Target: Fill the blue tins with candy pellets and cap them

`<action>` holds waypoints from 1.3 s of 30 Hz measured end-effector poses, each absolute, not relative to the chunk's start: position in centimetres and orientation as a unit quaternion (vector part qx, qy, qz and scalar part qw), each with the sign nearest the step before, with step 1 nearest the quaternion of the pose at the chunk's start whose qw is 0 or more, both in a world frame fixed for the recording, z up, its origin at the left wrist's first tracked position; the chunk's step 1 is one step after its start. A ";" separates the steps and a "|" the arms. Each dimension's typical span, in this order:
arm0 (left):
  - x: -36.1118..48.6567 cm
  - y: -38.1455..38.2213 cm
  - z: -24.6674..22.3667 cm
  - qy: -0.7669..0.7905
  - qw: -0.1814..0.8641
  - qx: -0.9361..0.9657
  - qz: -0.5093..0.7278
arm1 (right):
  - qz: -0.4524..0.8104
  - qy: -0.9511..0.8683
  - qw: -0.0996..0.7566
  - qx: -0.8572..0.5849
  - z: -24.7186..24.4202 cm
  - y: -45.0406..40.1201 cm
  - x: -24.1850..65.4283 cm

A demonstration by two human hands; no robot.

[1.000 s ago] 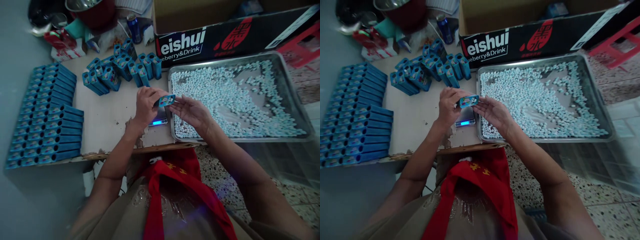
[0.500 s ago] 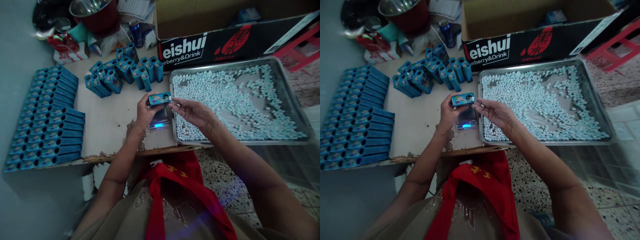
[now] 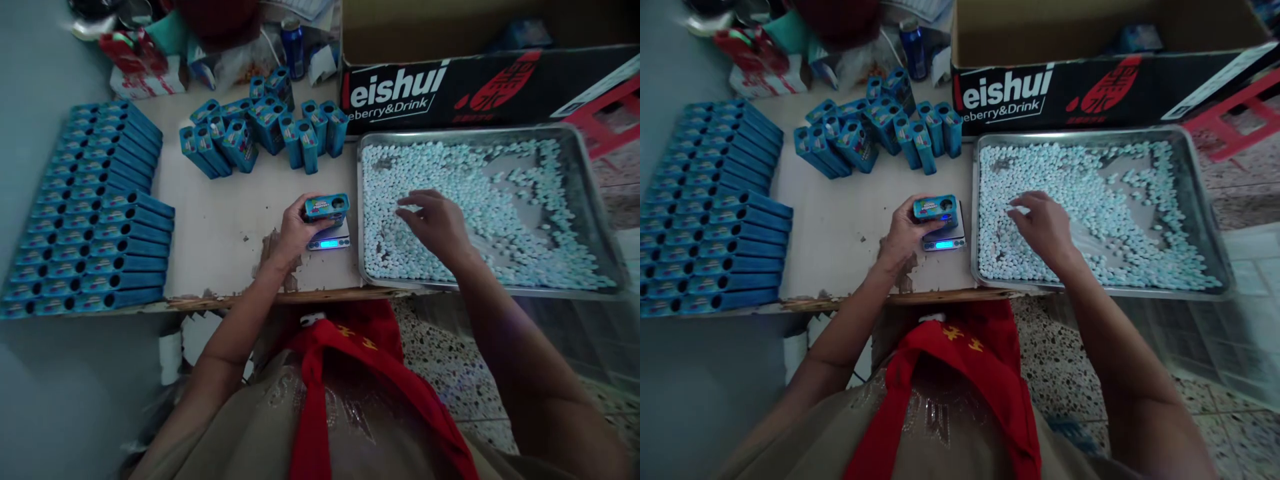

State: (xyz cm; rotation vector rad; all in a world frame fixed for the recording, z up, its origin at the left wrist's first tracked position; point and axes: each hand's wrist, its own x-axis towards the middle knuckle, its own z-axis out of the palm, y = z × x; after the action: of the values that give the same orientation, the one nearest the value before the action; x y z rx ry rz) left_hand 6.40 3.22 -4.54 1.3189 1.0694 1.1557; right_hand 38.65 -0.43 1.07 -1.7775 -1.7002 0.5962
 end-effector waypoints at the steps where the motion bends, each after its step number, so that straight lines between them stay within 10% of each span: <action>1: 6.0 3.1 -4.6 0.446 0.505 0.560 0.483 | 0.170 -0.654 0.266 -0.688 1.4 -0.7 39.1; 17: -2.4 -0.3 1.8 0.505 0.097 0.622 0.591 | 0.200 -0.691 0.261 -0.644 2.3 -3.2 37.3; 28: 5.6 4.5 2.6 0.484 0.116 0.825 0.269 | 0.088 -0.779 0.267 -0.561 5.5 6.5 35.9; 33: 7.3 4.9 1.8 0.500 0.153 0.825 0.213 | 0.030 -0.853 0.126 -0.506 5.8 12.4 32.5; 39: 6.0 5.2 0.7 0.507 0.232 0.797 0.234 | 0.153 -0.805 0.205 -0.535 6.9 12.2 31.7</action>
State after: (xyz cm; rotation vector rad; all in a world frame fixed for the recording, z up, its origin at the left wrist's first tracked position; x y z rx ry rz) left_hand 5.99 5.19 0.69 2.1898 1.3926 0.6430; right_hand 31.72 12.21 6.87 -1.4928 -2.2447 0.4274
